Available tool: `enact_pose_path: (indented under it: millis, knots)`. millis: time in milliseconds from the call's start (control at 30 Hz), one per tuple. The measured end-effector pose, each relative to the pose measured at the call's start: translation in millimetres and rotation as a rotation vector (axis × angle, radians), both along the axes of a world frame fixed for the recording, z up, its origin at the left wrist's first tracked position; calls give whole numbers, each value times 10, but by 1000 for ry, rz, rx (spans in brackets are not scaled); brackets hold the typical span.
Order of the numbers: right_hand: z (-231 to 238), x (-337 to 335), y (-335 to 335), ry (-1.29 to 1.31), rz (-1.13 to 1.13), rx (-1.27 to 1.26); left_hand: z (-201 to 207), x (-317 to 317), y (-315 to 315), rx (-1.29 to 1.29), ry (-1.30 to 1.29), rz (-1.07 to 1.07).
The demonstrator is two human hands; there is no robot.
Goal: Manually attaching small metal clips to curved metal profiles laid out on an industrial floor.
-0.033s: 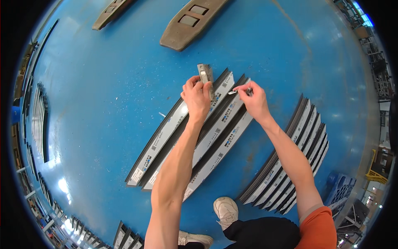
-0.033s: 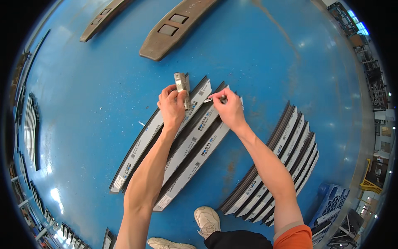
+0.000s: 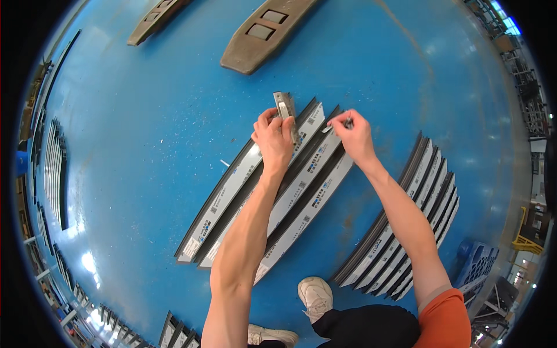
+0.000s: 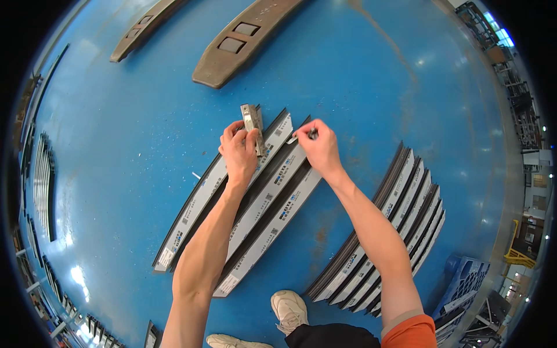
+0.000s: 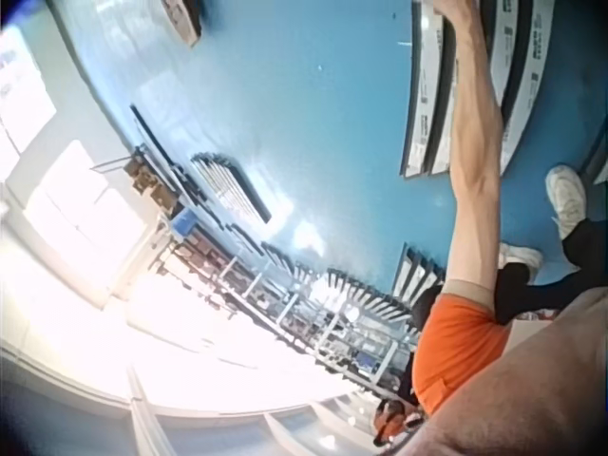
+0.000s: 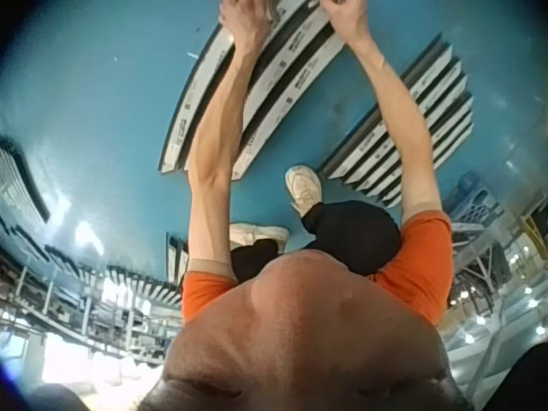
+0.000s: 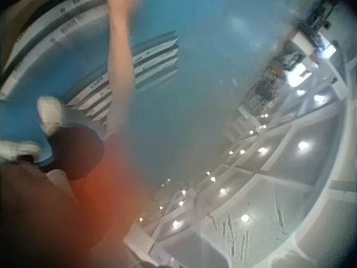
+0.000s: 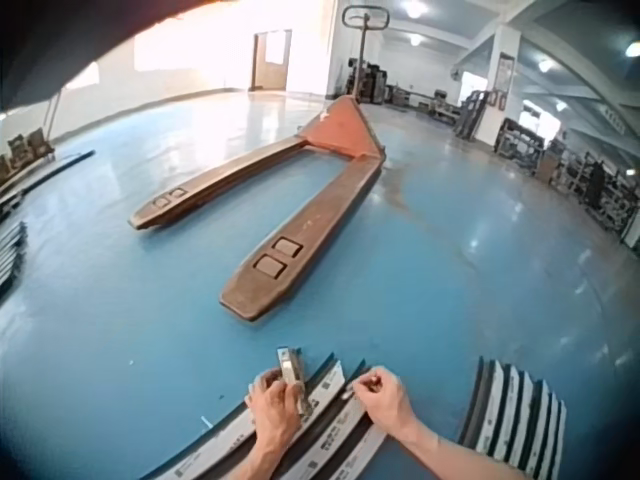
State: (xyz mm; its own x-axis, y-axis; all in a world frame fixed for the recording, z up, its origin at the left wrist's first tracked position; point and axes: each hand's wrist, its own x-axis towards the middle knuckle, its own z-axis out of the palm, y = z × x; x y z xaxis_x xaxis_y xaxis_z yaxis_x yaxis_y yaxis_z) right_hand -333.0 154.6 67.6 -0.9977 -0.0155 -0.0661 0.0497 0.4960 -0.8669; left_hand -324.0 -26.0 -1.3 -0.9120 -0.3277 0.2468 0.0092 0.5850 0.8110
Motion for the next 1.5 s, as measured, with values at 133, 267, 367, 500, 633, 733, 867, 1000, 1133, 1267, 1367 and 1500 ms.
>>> enact_pose_path:
  millis: [133, 267, 367, 500, 633, 733, 867, 1000, 1133, 1267, 1367, 1500]
  knots:
    - [-272, -475, 153, 223, -98, 104, 15, -69, 424, 45, 43, -52]
    - [-363, -691, 75, 387, 67, 189, -4, -118, 625, 74, 85, -95]
    - [-410, -740, 50, 398, 180, 318, -19, -117, 636, 59, 94, -102]
    - [-460, -702, 60, 414, 171, 369, -34, -66, 585, 148, 103, -108]
    - [-515, -695, 47, 428, 172, 402, -47, -63, 570, 145, 110, -119]
    - [-548, -702, 34, 438, 177, 413, -61, -69, 564, 108, 114, -128]
    - [-558, -732, 38, 454, 200, 472, -81, -76, 572, 104, 133, -117]
    - [-583, -770, 44, 498, 225, 540, -85, -80, 577, 116, 129, -117]
    - [-570, -757, 45, 491, 253, 576, -65, -74, 564, 111, 127, -114]
    - [-579, -709, 30, 485, 252, 562, -55, -69, 553, 102, 130, -112]
    - [-605, -681, 23, 536, 187, 475, -58, -78, 561, 97, 138, -118]
    - [-603, -741, 66, 501, 250, 516, -57, -97, 578, 80, 140, -116]
